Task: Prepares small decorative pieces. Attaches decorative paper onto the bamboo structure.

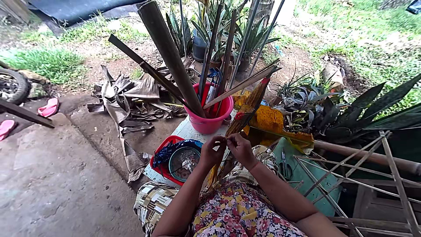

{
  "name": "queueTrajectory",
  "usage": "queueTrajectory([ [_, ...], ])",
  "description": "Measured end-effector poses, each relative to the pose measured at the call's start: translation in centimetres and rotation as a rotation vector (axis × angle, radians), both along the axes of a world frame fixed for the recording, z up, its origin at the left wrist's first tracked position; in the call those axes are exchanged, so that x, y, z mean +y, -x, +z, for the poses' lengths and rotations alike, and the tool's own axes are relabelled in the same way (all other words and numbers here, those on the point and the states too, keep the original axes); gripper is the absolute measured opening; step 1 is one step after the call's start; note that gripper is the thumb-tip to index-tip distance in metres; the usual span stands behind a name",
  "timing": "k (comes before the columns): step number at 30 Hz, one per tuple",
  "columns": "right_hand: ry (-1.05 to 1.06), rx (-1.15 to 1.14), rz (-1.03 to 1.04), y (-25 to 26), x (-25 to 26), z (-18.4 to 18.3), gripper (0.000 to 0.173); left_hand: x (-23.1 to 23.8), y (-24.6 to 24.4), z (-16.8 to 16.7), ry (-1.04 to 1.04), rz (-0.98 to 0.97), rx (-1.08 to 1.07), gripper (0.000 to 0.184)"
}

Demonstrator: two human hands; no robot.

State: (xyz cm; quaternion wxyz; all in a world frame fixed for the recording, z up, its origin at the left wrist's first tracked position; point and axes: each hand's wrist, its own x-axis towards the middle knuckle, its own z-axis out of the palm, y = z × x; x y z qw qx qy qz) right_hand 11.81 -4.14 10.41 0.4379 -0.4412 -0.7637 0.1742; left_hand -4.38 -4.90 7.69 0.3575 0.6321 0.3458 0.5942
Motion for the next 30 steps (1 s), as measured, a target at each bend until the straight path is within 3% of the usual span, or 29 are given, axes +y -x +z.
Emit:
queueTrajectory([
  [6,-0.132,-0.073,-0.037,-0.1,0.0,-0.8,0.012,-0.2,0.7,0.9,0.305,-0.105,-0.078,0.012],
  [16,-0.281,-0.066,0.017,-0.4,0.3,-1.8,0.01,-0.4,0.7,2.7,0.473,-0.057,-0.055,0.011],
  [20,-0.294,-0.011,0.004,-0.3,0.3,-2.1,0.011,-0.5,0.6,2.5,0.465,-0.08,-0.112,0.011],
  [25,-0.244,0.057,-0.067,-0.2,0.1,-2.3,0.013,-0.4,0.8,1.1,0.36,-0.235,-0.134,0.026],
  [30,-0.182,0.104,-0.033,-0.2,-0.1,-1.5,0.016,-0.3,0.1,0.1,0.222,-0.132,-0.076,0.025],
])
